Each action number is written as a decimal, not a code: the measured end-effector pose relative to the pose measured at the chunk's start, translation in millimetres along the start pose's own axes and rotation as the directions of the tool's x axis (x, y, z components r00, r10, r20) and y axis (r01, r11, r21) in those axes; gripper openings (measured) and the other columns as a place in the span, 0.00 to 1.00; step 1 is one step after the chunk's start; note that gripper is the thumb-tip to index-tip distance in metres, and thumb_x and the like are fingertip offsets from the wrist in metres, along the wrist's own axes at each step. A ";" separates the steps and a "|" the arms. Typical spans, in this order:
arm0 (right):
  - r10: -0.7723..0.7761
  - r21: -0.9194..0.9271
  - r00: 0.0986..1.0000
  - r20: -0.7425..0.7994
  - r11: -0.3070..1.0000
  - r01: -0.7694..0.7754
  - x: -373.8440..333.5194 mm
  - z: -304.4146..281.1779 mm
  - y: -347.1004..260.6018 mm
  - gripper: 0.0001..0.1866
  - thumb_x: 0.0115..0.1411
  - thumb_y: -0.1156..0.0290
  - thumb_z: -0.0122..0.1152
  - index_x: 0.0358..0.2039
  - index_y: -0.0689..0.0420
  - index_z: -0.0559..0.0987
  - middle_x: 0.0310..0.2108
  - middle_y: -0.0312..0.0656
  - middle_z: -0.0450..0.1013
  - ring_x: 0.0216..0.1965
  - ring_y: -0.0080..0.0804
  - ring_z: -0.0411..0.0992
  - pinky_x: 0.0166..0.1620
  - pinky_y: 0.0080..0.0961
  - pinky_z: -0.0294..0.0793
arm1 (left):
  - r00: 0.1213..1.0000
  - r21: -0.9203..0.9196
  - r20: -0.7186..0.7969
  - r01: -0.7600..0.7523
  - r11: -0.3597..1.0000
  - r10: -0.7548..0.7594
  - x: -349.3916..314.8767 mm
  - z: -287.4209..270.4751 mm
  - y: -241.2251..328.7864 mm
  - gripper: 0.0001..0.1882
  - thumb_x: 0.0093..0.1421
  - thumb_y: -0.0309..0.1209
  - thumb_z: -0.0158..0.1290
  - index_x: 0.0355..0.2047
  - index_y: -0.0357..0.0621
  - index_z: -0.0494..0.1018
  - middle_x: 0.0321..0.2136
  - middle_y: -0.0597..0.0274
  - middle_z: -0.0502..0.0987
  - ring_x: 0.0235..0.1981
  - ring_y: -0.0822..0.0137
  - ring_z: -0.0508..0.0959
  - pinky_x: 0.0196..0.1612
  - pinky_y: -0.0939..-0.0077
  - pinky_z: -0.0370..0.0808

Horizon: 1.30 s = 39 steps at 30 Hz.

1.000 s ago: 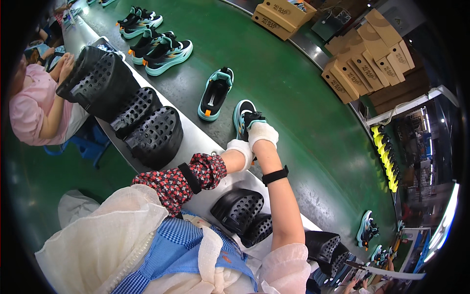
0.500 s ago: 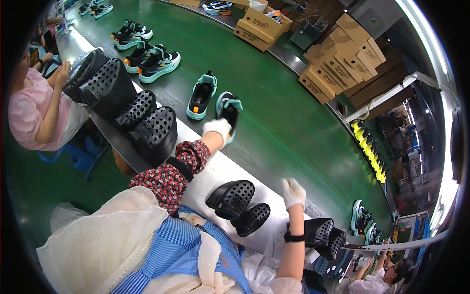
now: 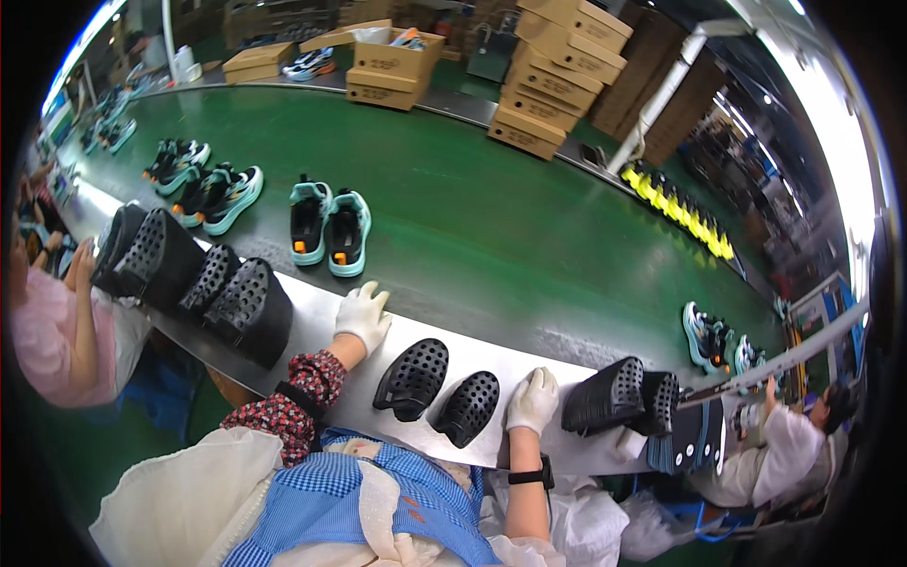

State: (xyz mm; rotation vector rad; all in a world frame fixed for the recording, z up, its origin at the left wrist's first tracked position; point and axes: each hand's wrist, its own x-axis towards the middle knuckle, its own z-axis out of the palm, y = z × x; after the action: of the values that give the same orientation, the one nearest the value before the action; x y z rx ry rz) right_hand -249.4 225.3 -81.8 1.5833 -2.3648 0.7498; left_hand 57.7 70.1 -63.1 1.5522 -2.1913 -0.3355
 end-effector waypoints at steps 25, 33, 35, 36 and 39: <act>-0.030 -0.021 1.000 0.006 0.999 0.031 -69.7 -46.0 -10.3 0.15 0.52 0.74 0.56 0.41 0.63 0.77 0.44 0.51 0.74 0.49 0.52 0.69 0.54 0.43 0.68 | 0.963 0.165 0.090 -0.265 0.950 0.253 -17.5 -1.1 -16.3 0.25 0.56 0.41 0.49 0.53 0.45 0.70 0.50 0.52 0.70 0.56 0.52 0.64 0.59 0.55 0.58; 0.056 0.064 0.998 0.010 0.996 -0.056 -66.6 -49.1 -14.2 0.13 0.52 0.77 0.55 0.39 0.65 0.78 0.43 0.53 0.73 0.48 0.53 0.69 0.53 0.44 0.67 | 0.954 0.220 0.186 -0.275 0.936 0.236 -22.8 -10.4 -15.4 0.29 0.56 0.42 0.51 0.57 0.45 0.66 0.57 0.48 0.65 0.59 0.46 0.61 0.60 0.51 0.57; 0.055 0.061 0.999 -0.001 0.997 -0.054 -67.2 -46.9 -12.0 0.13 0.52 0.77 0.54 0.39 0.66 0.78 0.44 0.54 0.73 0.48 0.53 0.69 0.53 0.44 0.67 | 0.946 0.240 0.238 -0.275 0.931 0.218 -30.8 -17.2 -10.7 0.30 0.56 0.42 0.52 0.58 0.46 0.65 0.58 0.48 0.63 0.60 0.45 0.60 0.60 0.49 0.57; 0.051 0.065 0.999 -0.019 0.997 -0.050 -67.5 -44.8 -12.3 0.13 0.52 0.77 0.54 0.38 0.66 0.78 0.44 0.54 0.73 0.47 0.53 0.69 0.53 0.44 0.67 | 0.938 0.267 0.283 -0.276 0.923 0.199 -35.8 -22.4 -9.1 0.31 0.56 0.43 0.53 0.59 0.47 0.64 0.60 0.47 0.61 0.62 0.44 0.58 0.61 0.48 0.56; 0.055 0.056 0.998 -0.029 0.997 -0.053 -66.1 -42.4 -13.7 0.13 0.51 0.78 0.54 0.38 0.66 0.78 0.43 0.54 0.74 0.47 0.53 0.69 0.53 0.43 0.67 | 0.922 0.300 0.341 -0.293 0.908 0.184 -61.4 -34.5 -14.1 0.33 0.57 0.44 0.52 0.62 0.50 0.62 0.61 0.48 0.60 0.63 0.45 0.56 0.60 0.42 0.54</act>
State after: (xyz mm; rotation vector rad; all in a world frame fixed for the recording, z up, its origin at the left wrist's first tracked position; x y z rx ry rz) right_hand -214.8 296.1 -70.0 1.5226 -2.3938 0.8509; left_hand 103.1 124.7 -51.6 1.4473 -2.7791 -0.1180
